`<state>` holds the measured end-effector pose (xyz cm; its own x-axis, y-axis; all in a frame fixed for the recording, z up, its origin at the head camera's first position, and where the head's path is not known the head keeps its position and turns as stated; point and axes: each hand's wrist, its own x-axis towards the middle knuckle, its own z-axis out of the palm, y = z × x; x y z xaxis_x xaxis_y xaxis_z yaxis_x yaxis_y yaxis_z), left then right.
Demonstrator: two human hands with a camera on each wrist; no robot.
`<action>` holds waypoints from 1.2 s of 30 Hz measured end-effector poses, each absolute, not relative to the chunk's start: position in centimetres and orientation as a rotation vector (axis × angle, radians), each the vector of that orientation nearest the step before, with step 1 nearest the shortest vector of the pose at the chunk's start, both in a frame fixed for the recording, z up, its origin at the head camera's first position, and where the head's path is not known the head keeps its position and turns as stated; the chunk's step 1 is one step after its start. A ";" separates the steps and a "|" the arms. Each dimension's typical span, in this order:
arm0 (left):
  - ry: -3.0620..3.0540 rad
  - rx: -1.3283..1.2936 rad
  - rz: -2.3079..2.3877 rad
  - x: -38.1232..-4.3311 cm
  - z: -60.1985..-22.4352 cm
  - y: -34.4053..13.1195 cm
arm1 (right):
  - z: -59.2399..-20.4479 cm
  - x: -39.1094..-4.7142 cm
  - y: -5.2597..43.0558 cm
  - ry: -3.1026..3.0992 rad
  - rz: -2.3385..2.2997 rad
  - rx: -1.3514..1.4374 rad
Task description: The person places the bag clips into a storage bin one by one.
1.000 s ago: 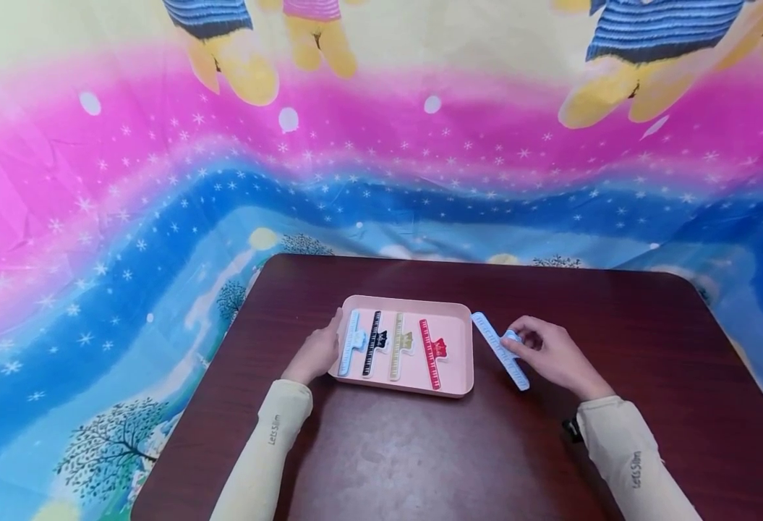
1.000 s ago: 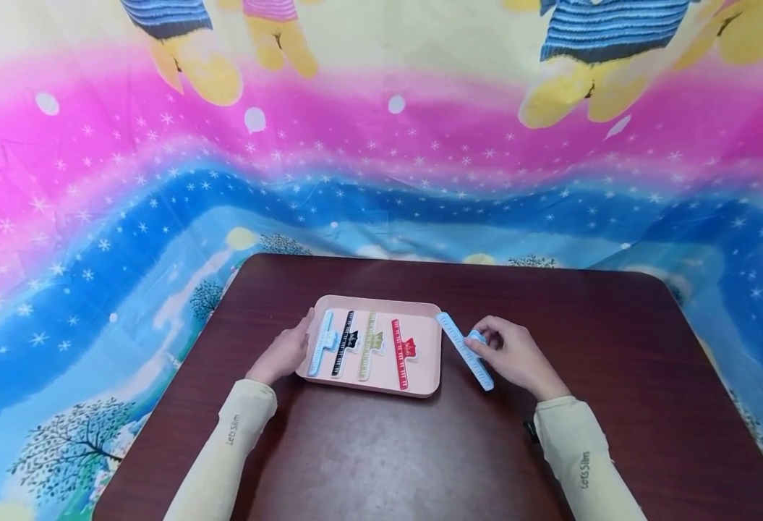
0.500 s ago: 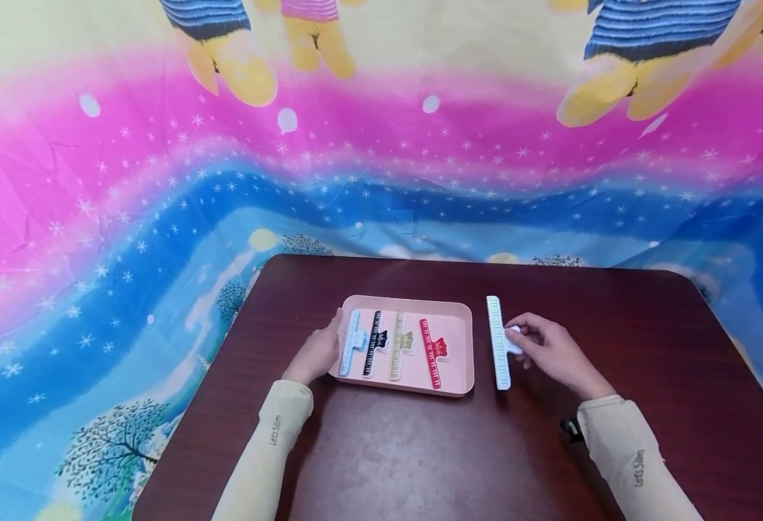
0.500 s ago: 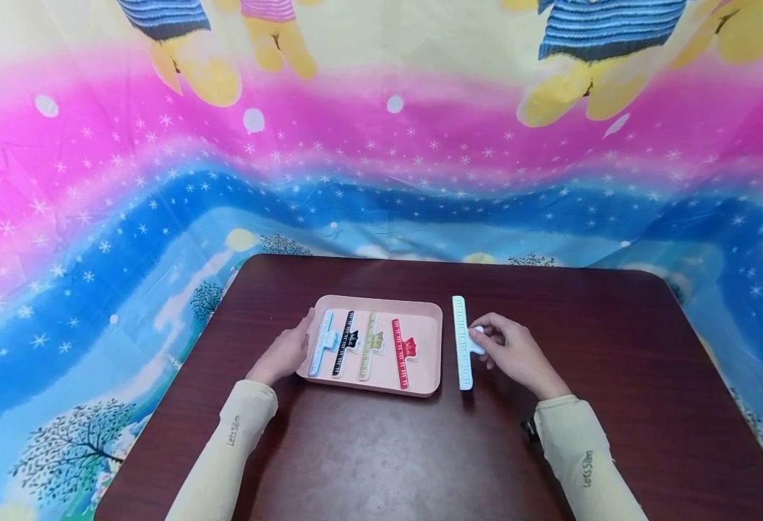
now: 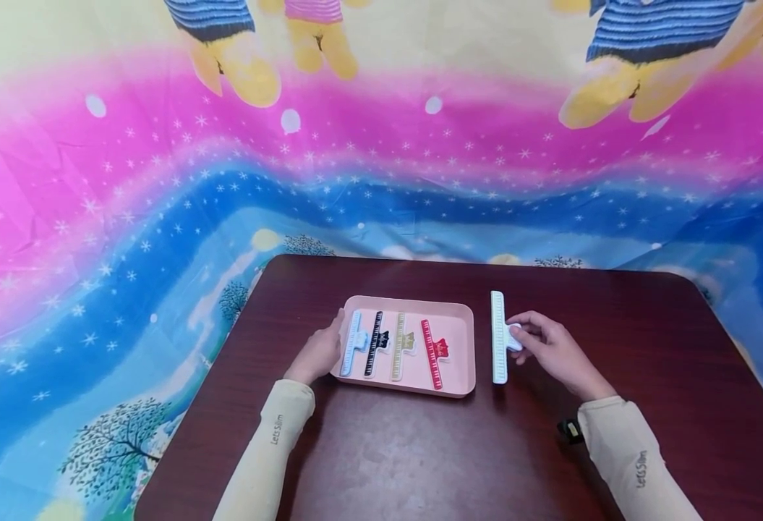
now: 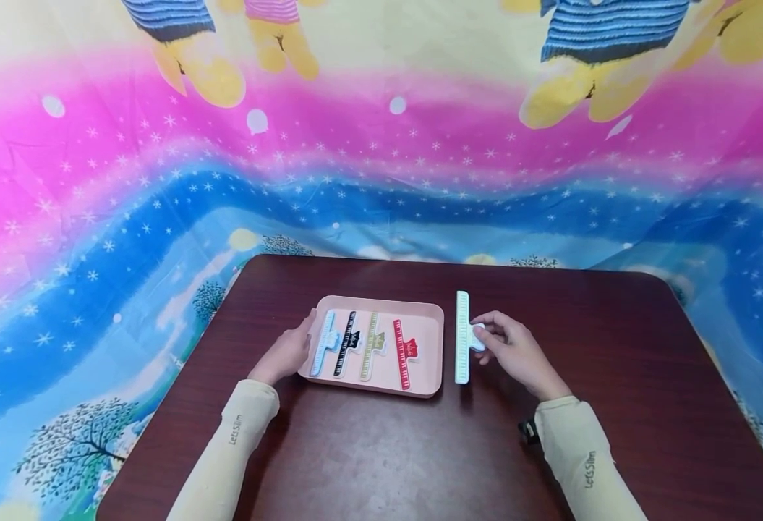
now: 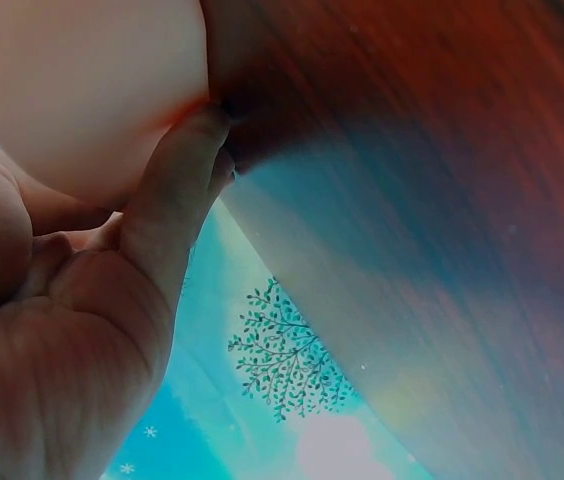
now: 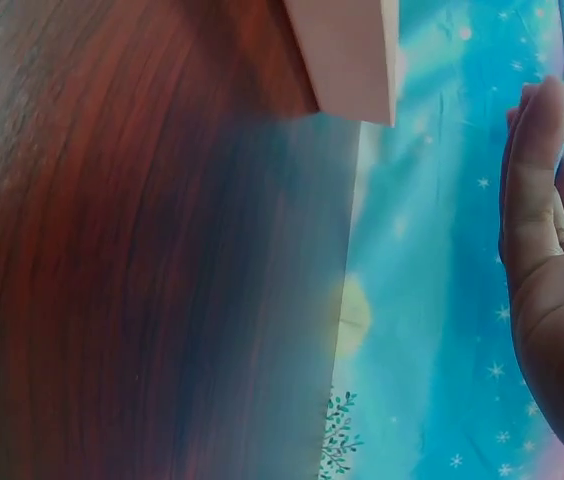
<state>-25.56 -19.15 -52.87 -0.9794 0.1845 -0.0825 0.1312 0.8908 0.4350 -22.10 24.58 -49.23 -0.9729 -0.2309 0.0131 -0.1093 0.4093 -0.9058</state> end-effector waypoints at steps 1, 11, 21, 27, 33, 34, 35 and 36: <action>2.937 0.244 0.659 -25.6 -52.9 -19.2 | -49.1 -22.1 24.6 2.526 -1.635 -0.304; 2.929 0.223 0.673 -25.3 -52.7 -19.2 | -49.2 -22.0 24.3 2.428 -1.706 -0.282; 2.927 0.216 0.681 -25.4 -52.7 -19.1 | -48.7 -22.3 23.6 2.527 -1.607 -0.174; 2.913 0.190 0.685 -25.3 -52.6 -19.0 | -48.9 -22.7 23.2 2.503 -1.625 -0.152; 2.915 0.184 0.671 -25.4 -52.7 -19.1 | -48.8 -23.0 22.8 2.459 -1.646 -0.142; 2.913 0.182 0.672 -25.4 -52.7 -19.1 | -48.8 -23.1 22.7 2.457 -1.642 -0.138; 2.913 0.181 0.675 -25.4 -52.7 -19.1 | -48.7 -23.2 22.5 2.454 -1.638 -0.134; 2.913 0.180 0.676 -25.4 -52.7 -19.1 | -48.6 -23.3 22.4 2.448 -1.637 -0.132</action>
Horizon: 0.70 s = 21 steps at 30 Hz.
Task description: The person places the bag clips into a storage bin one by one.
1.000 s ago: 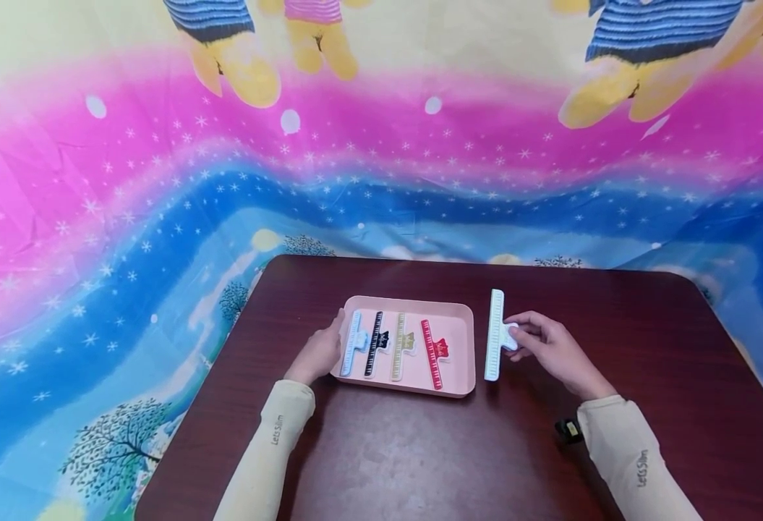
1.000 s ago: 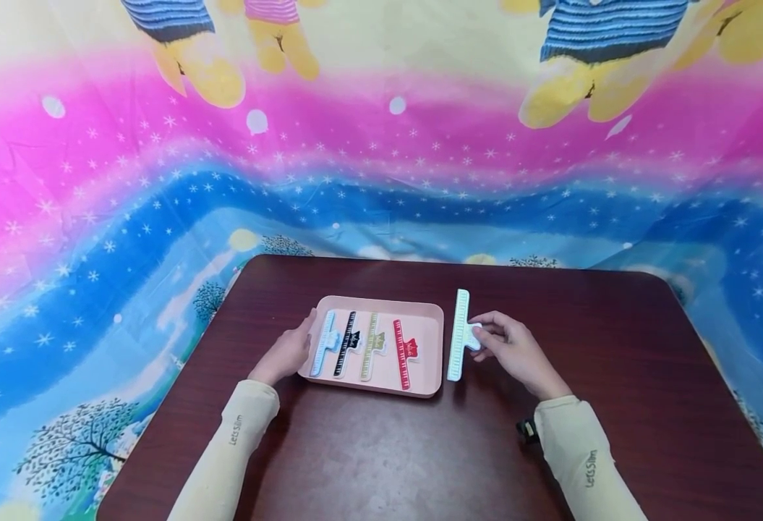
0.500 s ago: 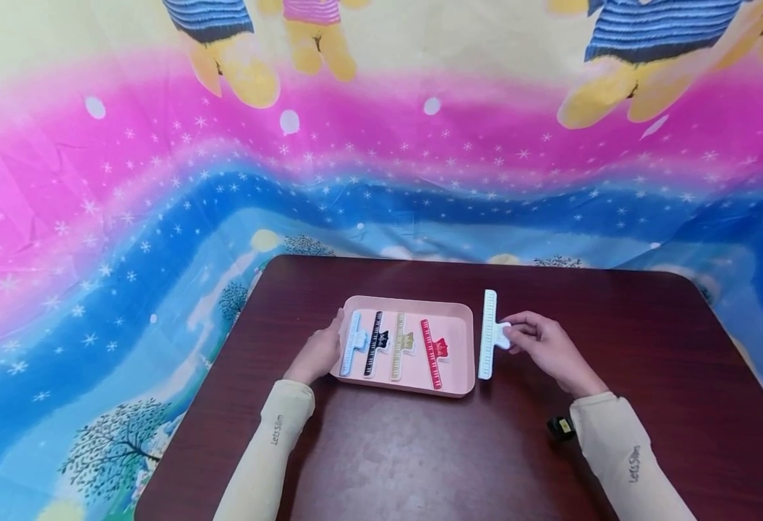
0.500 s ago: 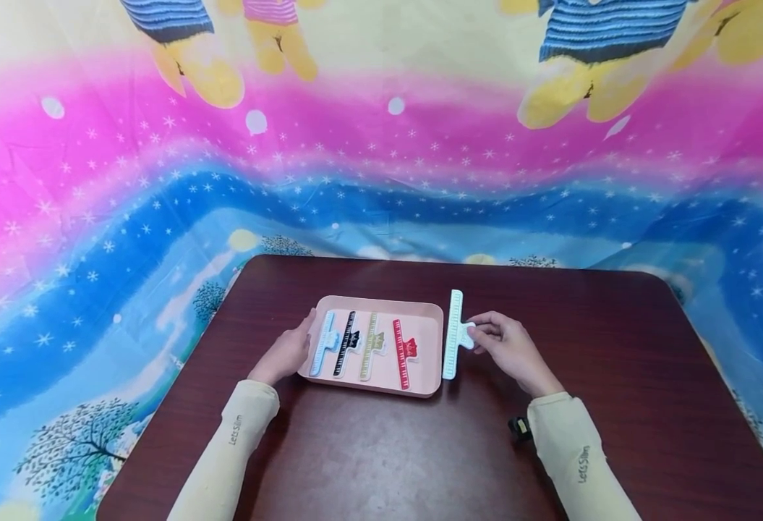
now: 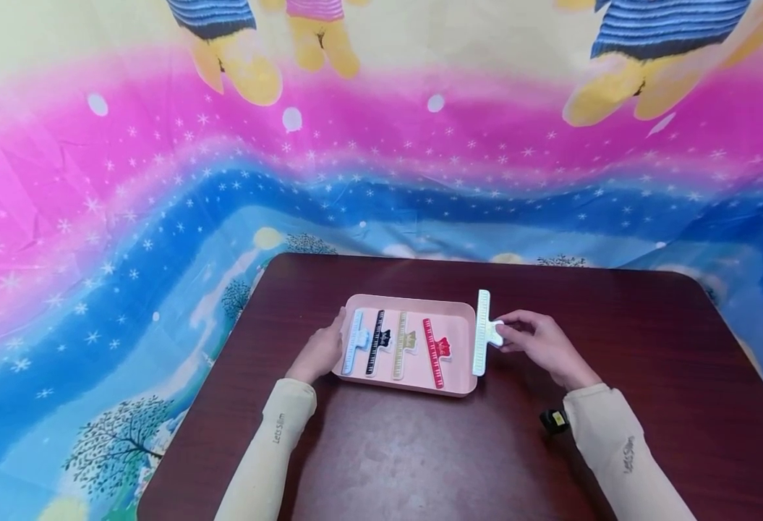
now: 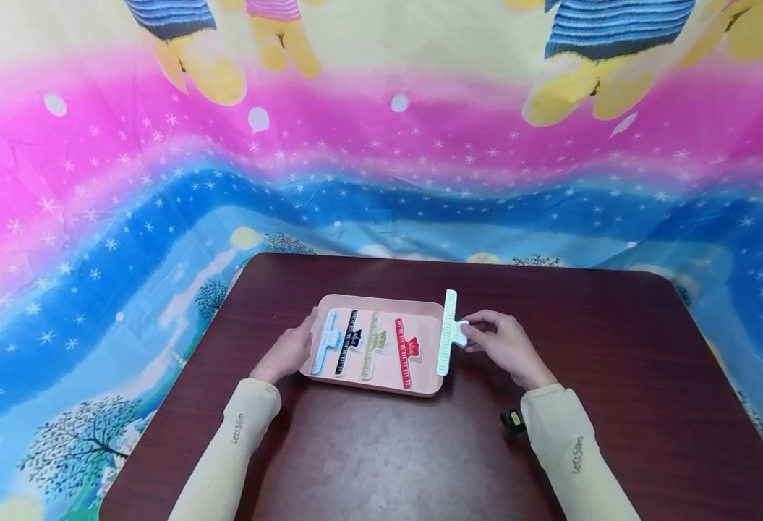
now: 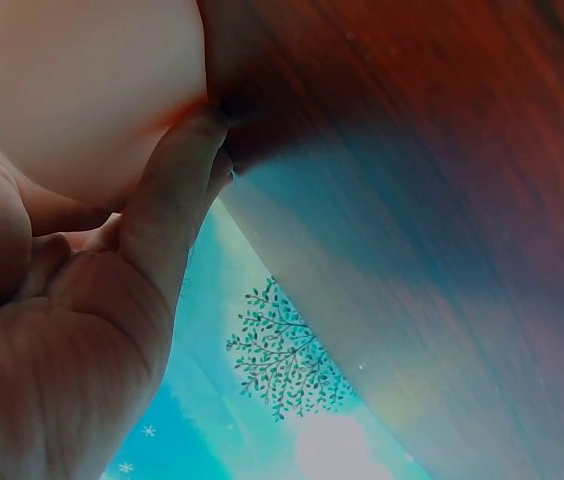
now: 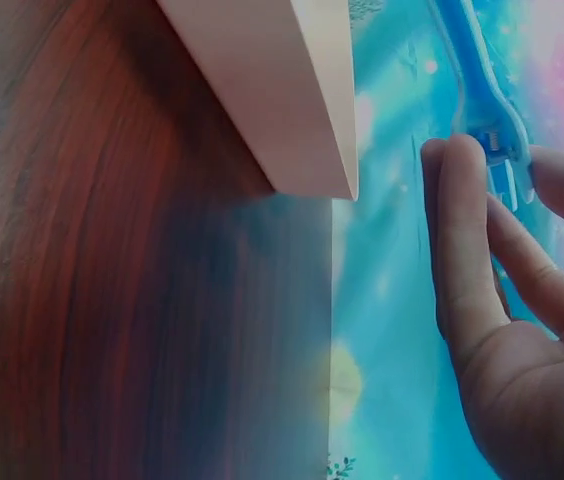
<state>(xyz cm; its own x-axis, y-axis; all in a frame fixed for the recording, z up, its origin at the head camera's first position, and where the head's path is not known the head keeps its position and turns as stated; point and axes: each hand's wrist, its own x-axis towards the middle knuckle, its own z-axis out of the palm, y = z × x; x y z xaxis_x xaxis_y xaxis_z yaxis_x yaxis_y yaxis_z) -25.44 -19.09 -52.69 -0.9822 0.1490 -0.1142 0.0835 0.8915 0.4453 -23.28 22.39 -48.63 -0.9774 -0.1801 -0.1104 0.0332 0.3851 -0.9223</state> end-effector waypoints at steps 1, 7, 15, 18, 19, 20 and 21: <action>2.912 0.181 0.677 -25.4 -52.6 -19.1 | -48.6 -23.4 22.2 2.444 -1.636 -0.128; 2.908 0.187 0.659 -25.6 -52.6 -19.1 | -48.5 -24.0 21.1 2.416 -1.617 -0.090; 2.910 0.194 0.666 -25.6 -52.8 -19.1 | -49.0 -24.4 19.2 2.399 -1.590 -0.091; 2.901 0.180 0.669 -25.6 -52.8 -19.1 | -49.0 -24.5 18.7 2.418 -1.561 -0.099; 2.901 0.178 0.670 -25.6 -52.8 -19.1 | -49.0 -24.5 18.6 2.426 -1.550 -0.096; 2.904 0.181 0.671 -25.6 -52.8 -19.1 | -49.0 -24.5 18.5 2.437 -1.536 -0.094; 2.907 0.184 0.672 -25.6 -52.8 -19.1 | -49.0 -24.5 18.4 2.447 -1.520 -0.089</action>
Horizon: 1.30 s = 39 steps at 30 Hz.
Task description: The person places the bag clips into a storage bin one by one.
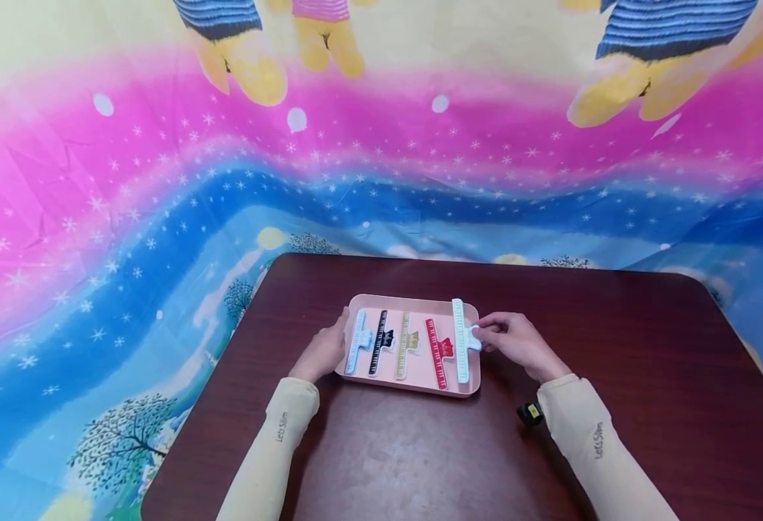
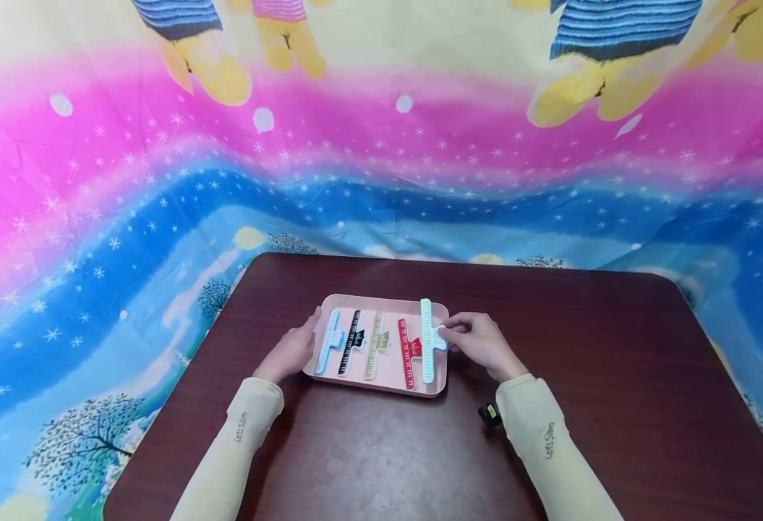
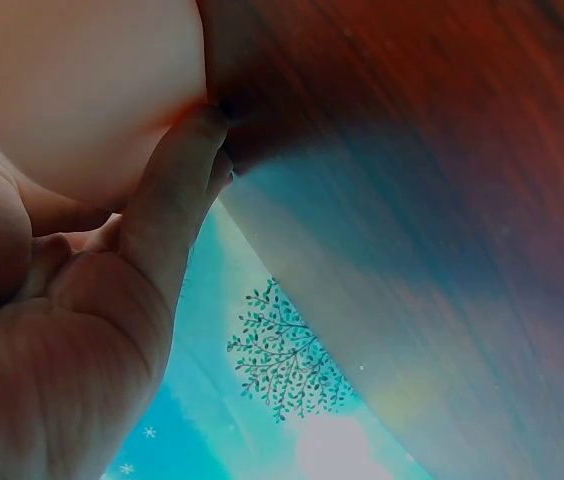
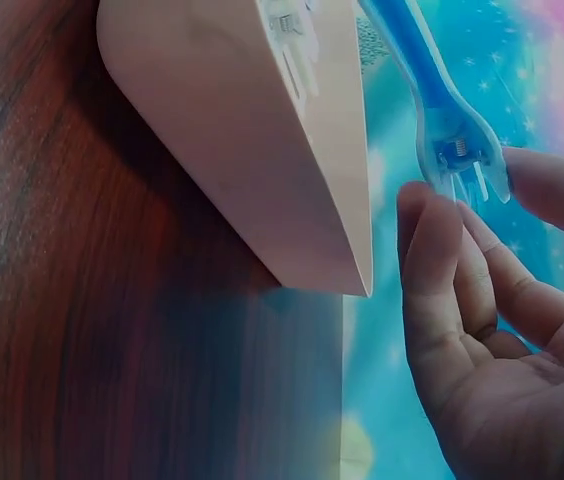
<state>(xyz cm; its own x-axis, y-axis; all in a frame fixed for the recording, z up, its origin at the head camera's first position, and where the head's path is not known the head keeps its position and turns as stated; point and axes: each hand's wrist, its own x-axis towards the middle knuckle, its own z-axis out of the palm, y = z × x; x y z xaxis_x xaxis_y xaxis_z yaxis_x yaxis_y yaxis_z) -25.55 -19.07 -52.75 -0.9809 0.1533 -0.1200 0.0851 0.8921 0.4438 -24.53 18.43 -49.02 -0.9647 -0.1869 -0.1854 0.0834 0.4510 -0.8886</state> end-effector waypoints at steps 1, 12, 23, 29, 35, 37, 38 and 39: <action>2.910 0.186 0.672 -25.5 -52.7 -19.1 | -49.0 -24.6 18.4 2.457 -1.505 -0.089; 2.925 0.202 0.671 -25.7 -53.0 -19.1 | -49.3 -24.6 17.9 2.454 -1.452 -0.118; 2.898 0.174 0.699 -25.6 -53.0 -19.1 | -49.3 -24.2 18.2 2.556 -1.328 -0.083; 2.913 0.192 0.687 -25.7 -53.0 -19.1 | -49.2 -24.1 18.4 2.547 -1.352 -0.072; 2.913 0.194 0.681 -25.6 -53.0 -19.2 | -49.2 -23.9 18.5 2.547 -1.337 -0.058; 2.914 0.198 0.677 -25.5 -53.0 -19.2 | -49.2 -23.9 18.5 2.547 -1.338 -0.060; 2.917 0.203 0.673 -25.5 -53.0 -19.2 | -49.2 -23.8 18.6 2.547 -1.341 -0.061; 2.918 0.204 0.673 -25.5 -53.0 -19.2 | -49.2 -23.8 18.6 2.548 -1.344 -0.062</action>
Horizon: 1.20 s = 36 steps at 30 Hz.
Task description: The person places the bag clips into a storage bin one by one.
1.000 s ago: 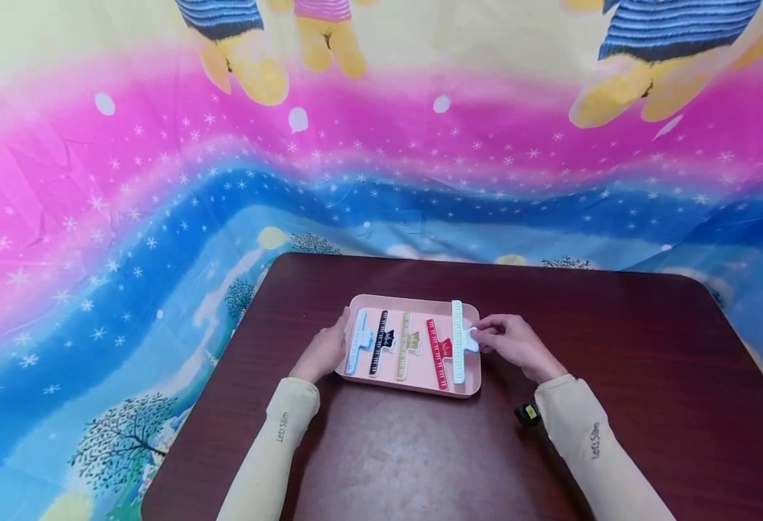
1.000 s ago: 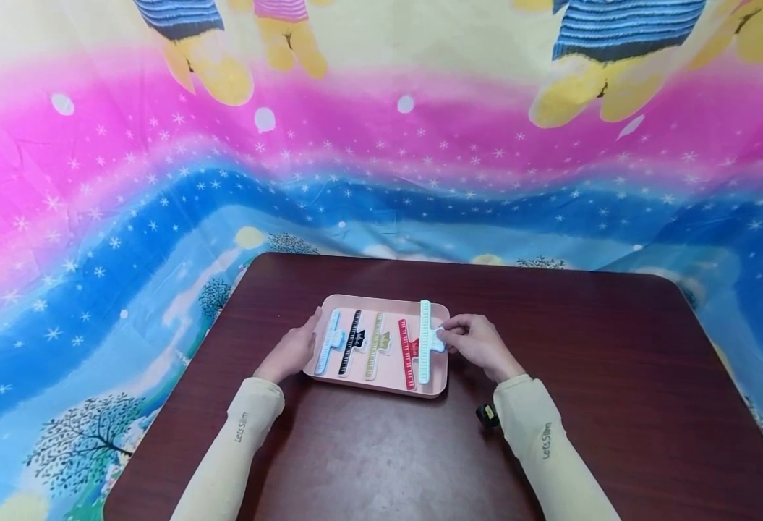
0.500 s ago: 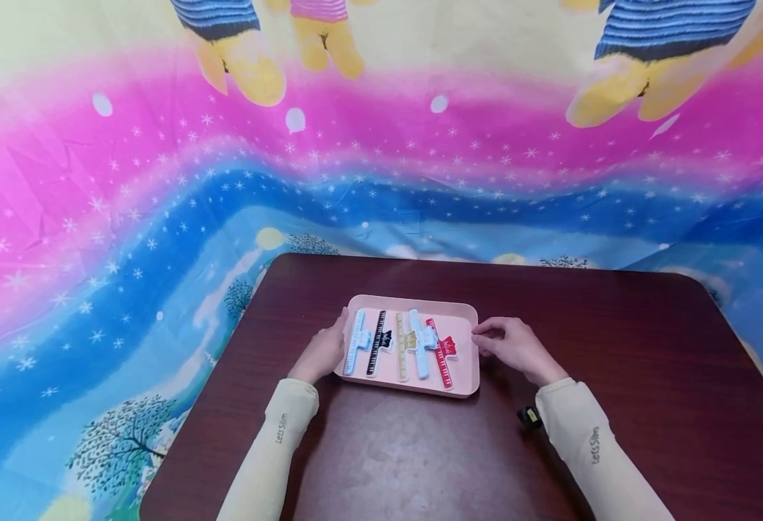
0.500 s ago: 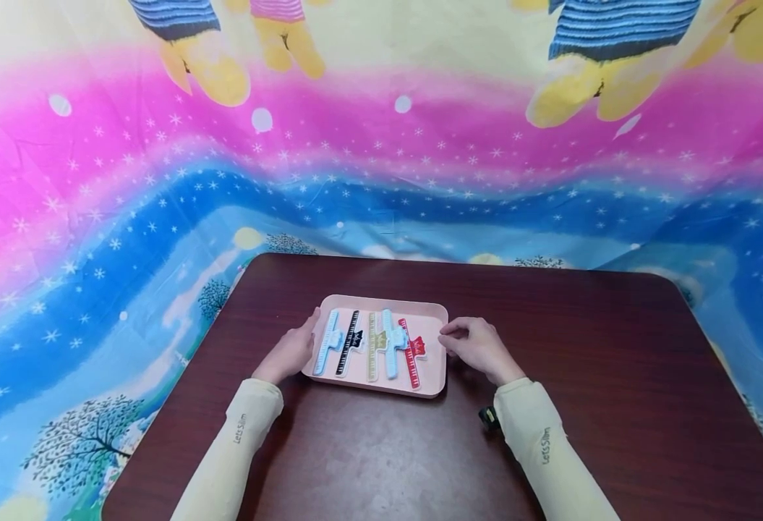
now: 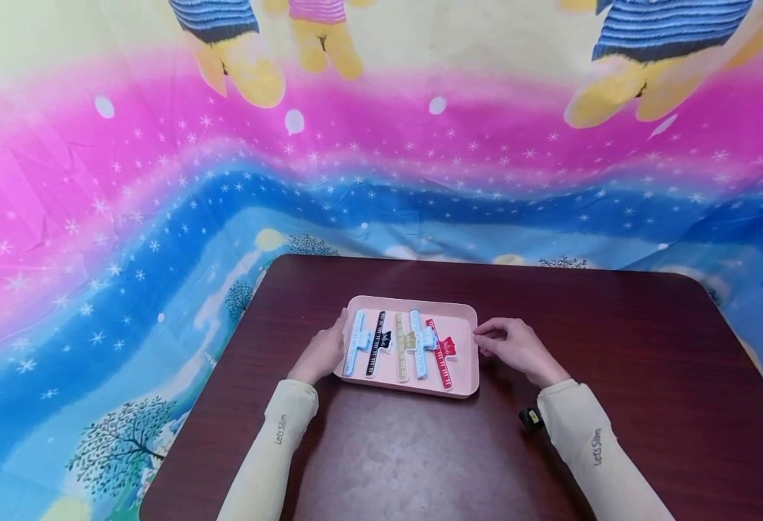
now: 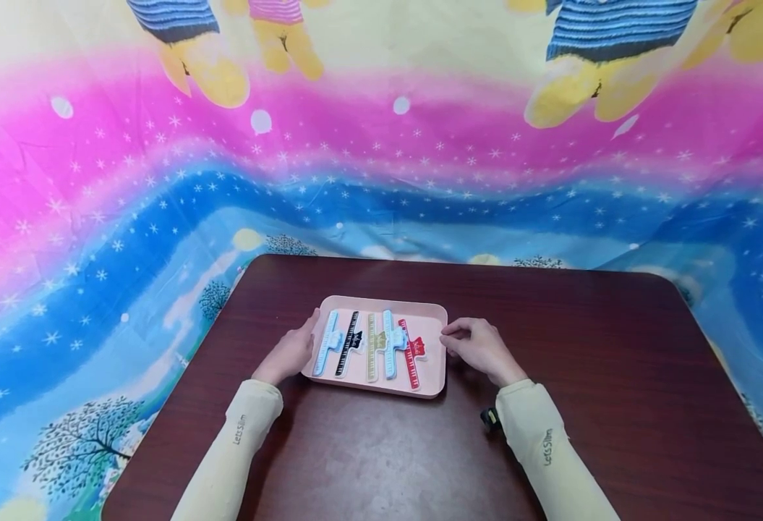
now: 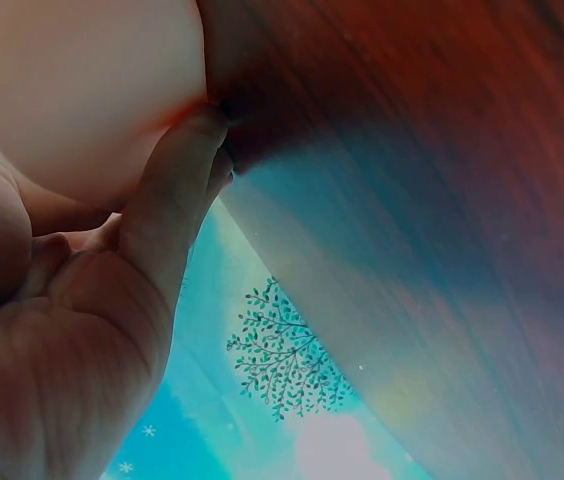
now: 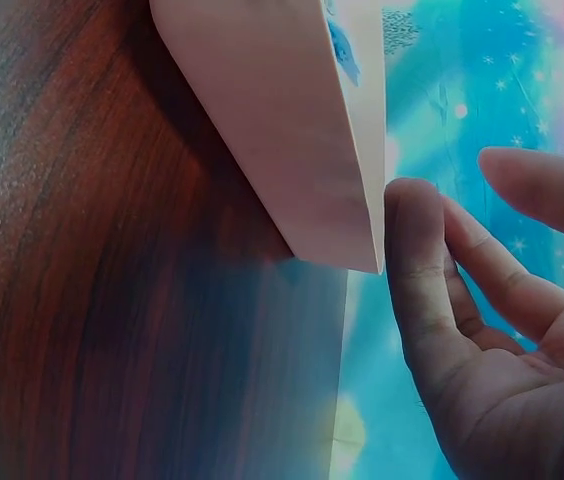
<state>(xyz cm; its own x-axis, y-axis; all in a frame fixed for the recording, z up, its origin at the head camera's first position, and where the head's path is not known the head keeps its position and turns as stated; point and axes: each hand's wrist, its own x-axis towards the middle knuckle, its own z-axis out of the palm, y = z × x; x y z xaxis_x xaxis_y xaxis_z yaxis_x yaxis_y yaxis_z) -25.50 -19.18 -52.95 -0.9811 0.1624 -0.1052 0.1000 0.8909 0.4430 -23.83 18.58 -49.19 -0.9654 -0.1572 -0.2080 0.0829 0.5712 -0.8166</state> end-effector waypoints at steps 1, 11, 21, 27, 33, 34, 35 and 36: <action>2.917 0.201 0.672 -25.5 -52.9 -19.2 | -49.2 -23.8 18.6 2.549 -1.347 -0.065; 2.922 0.211 0.683 -25.5 -53.0 -19.2 | -49.8 -24.0 18.8 2.570 -1.381 -0.093; 2.922 0.196 0.660 -25.5 -52.8 -19.0 | -50.6 -24.1 18.6 2.554 -1.337 -0.070; 2.921 0.197 0.661 -25.5 -52.7 -19.0 | -51.0 -23.9 18.5 2.557 -1.330 -0.070; 2.928 0.201 0.663 -25.6 -52.8 -19.0 | -51.1 -24.1 18.5 2.552 -1.322 -0.063; 2.929 0.200 0.665 -25.6 -52.8 -19.0 | -51.1 -24.1 18.5 2.552 -1.324 -0.068; 2.928 0.200 0.668 -25.6 -52.8 -19.0 | -51.2 -24.1 18.6 2.557 -1.324 -0.072; 2.928 0.199 0.676 -25.6 -52.9 -19.0 | -51.2 -24.0 18.6 2.563 -1.327 -0.074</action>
